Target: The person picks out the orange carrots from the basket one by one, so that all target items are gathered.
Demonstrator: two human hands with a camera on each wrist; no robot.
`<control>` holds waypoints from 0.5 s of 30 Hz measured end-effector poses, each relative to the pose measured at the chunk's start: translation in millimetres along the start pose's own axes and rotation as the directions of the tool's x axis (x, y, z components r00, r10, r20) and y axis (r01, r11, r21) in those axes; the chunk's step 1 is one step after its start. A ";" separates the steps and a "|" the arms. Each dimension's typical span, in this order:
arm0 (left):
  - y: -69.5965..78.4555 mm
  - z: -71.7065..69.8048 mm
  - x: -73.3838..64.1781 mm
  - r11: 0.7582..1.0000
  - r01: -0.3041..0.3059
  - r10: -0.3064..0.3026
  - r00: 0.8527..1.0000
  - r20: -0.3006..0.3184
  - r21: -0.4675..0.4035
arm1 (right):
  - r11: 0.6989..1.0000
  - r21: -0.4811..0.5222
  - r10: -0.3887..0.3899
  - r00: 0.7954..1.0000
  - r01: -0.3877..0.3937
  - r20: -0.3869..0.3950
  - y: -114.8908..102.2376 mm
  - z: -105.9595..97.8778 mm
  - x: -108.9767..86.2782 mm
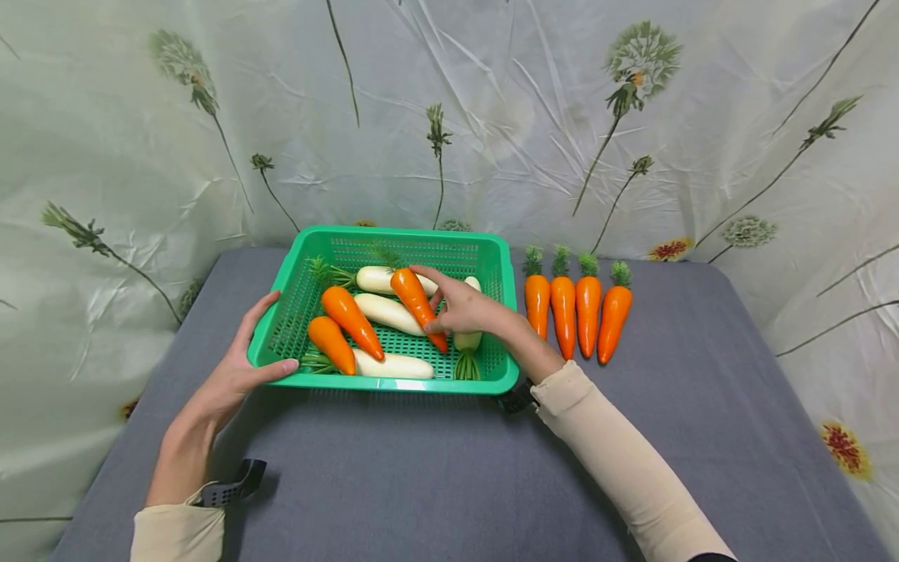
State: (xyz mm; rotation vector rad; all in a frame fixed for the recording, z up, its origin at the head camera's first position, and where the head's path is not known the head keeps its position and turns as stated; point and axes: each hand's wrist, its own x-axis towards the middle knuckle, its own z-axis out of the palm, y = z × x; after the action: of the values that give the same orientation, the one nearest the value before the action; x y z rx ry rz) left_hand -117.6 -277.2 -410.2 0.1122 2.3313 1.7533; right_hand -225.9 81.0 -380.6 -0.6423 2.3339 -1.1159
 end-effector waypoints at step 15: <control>0.3 -0.2 0.4 1.000 -0.005 0.005 1.000 0.006 0.002 | 0.982 0.188 -0.013 0.999 0.019 -0.036 -1.0 -1.8 -2.8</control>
State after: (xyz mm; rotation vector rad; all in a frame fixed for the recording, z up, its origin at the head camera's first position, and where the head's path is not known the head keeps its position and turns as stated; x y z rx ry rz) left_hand -118.1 -277.3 -409.9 0.1241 2.3310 1.7505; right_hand -224.6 83.2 -378.2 -0.5768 2.2200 -1.3448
